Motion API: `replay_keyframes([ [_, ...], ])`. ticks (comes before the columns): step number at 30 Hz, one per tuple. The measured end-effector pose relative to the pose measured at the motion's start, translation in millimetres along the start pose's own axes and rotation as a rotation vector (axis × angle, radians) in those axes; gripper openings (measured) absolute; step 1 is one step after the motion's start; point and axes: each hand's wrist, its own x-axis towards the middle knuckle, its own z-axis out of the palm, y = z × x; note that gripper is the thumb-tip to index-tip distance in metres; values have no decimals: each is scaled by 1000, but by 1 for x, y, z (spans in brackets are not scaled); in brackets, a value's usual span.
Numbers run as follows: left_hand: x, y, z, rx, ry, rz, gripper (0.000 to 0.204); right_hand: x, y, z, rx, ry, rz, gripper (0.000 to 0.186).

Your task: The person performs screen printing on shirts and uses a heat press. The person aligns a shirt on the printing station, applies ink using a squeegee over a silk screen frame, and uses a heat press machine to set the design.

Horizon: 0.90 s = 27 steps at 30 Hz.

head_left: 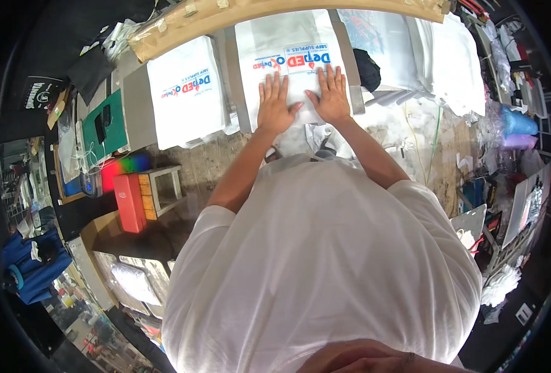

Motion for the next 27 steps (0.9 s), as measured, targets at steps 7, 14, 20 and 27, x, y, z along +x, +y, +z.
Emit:
replay_keyframes([
  [7, -1, 5, -1, 5, 30, 3, 88, 0, 1, 2, -34, -34, 9, 80],
  [14, 0, 6, -3, -13, 37, -11, 90, 1, 0, 1, -2, -31, 11, 81],
  [20, 0, 6, -2, -30, 43, -22, 90, 1, 0, -4, 5, -44, 14, 82],
  [27, 1, 7, -2, -29, 42, -34, 89, 1, 0, -5, 3, -50, 25, 81],
])
